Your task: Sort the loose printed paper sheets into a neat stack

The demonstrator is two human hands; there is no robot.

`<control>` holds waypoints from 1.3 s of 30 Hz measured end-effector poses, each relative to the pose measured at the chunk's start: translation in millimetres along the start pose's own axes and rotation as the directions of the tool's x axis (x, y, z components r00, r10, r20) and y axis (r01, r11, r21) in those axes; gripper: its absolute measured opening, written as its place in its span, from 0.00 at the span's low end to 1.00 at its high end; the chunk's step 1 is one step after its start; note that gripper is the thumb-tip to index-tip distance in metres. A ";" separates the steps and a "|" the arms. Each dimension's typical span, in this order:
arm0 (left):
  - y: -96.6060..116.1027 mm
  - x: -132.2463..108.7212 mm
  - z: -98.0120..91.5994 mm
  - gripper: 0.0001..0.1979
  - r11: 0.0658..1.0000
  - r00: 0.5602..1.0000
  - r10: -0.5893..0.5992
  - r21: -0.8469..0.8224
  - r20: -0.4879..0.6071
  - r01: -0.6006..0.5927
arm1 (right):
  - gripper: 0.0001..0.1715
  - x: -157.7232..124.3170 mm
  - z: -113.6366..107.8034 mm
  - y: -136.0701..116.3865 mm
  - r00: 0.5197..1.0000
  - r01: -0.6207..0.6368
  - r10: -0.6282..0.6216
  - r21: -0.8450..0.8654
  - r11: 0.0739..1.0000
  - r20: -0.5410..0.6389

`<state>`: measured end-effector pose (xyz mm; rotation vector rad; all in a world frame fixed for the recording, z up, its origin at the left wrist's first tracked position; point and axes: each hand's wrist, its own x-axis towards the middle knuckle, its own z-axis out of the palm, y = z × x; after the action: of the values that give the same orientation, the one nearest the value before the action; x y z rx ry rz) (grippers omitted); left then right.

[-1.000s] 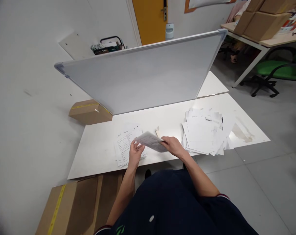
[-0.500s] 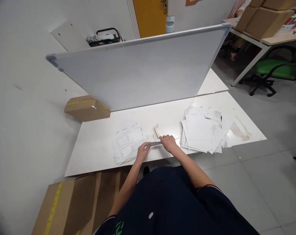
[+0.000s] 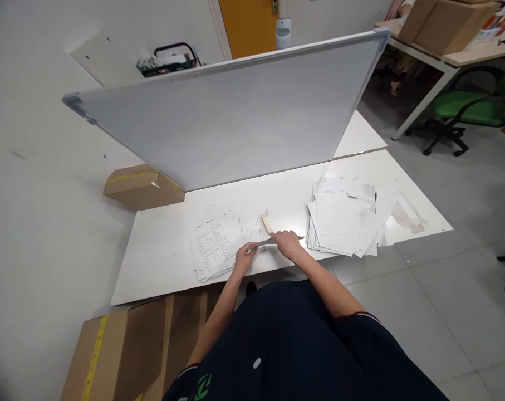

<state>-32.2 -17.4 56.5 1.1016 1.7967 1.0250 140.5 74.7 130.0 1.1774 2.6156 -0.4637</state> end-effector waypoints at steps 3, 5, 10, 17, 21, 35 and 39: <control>3.5 -0.1 -2.8 0.13 0.996 0.999 -0.045 -0.072 0.005 0.045 | 0.14 -5.7 3.0 12.6 0.999 -0.017 0.022 0.132 0.991 -0.044; 7.2 0.0 -2.2 0.14 0.990 0.998 -0.068 -0.123 0.014 0.070 | 0.14 -9.5 9.1 20.4 0.996 -0.037 0.053 0.224 0.974 -0.069; 20.3 -5.2 4.3 0.13 0.994 0.995 0.017 -0.105 -0.095 -0.027 | 0.15 -19.9 29.3 28.7 0.956 -0.004 0.138 0.461 0.887 -0.258; 53.0 -21.4 -10.4 0.12 0.912 0.941 0.337 0.244 0.013 -0.330 | 0.14 -24.6 43.7 33.6 0.926 0.144 0.223 0.831 0.537 -0.304; 58.0 -21.0 -9.6 0.13 0.870 0.931 0.344 0.332 0.124 -0.366 | 0.14 -13.5 66.5 36.9 0.944 0.080 0.262 0.911 0.404 -0.199; 40.4 -8.9 1.5 0.17 0.985 0.994 0.109 0.139 -0.030 -0.103 | 0.16 -21.9 69.7 72.0 0.962 -0.104 0.273 0.920 0.377 -0.004; 13.9 -2.2 10.3 0.23 0.958 0.999 0.044 0.285 0.012 -0.046 | 0.10 -19.9 91.3 89.9 0.900 -0.382 0.377 0.816 0.434 0.220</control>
<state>-18.1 -12.9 65.7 1.3216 1.9661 0.8028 229.0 82.9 35.7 1.9481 1.9240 -1.7612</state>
